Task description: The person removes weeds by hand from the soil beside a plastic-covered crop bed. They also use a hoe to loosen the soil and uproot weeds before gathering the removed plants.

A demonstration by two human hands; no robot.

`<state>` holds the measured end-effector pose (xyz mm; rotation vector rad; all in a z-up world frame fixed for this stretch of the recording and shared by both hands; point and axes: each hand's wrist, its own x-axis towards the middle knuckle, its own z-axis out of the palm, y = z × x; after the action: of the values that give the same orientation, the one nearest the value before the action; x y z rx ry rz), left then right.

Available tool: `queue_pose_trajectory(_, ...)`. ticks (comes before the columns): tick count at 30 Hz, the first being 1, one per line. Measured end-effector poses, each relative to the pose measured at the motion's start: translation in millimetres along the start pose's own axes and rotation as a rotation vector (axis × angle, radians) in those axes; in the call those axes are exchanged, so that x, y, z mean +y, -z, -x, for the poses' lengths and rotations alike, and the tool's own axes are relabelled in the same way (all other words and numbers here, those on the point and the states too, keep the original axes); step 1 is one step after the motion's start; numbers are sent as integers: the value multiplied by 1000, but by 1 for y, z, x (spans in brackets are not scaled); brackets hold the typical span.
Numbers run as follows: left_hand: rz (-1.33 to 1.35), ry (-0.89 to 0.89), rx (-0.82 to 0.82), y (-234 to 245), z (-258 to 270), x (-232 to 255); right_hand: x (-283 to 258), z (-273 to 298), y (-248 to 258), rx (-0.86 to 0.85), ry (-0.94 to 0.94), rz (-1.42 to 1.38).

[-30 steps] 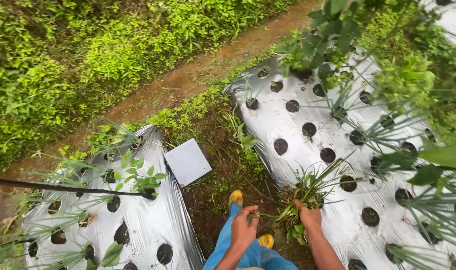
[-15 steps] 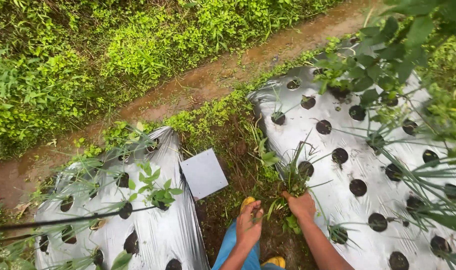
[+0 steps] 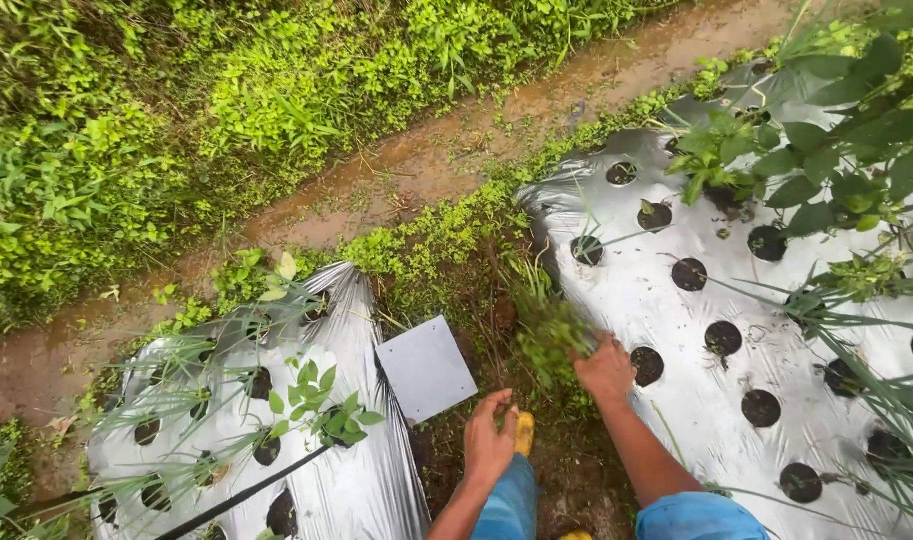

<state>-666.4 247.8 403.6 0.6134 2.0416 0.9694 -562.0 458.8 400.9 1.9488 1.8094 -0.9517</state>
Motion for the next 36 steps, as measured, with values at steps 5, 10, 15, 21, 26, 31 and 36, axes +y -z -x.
queue_pose_trajectory(5, 0, 50, -12, 11, -6, -15, 27, -2, -4, -26, 2, 22)
queue_pose_trajectory(10, -77, 123, -53, 14, -8, -29, 101, -20, -49, 81, 31, -36)
queue_pose_trajectory(15, -124, 135, -94, 11, -8, -29, 108, 27, -46, -20, -115, -147)
queue_pose_trajectory(21, -277, 95, -154, 1, -9, -22, 122, 77, -44, -53, -223, -306)
queue_pose_trajectory(26, -331, 56, -198, -4, -6, -2, 175, 91, -65, 33, -240, -346)
queue_pose_trajectory(31, -370, 26, -285, -15, -2, 2, 239, 121, -80, 32, -378, -347)
queue_pose_trajectory(36, -424, -44, -265, -22, 7, -1, 292, 196, -72, 133, -578, -533)
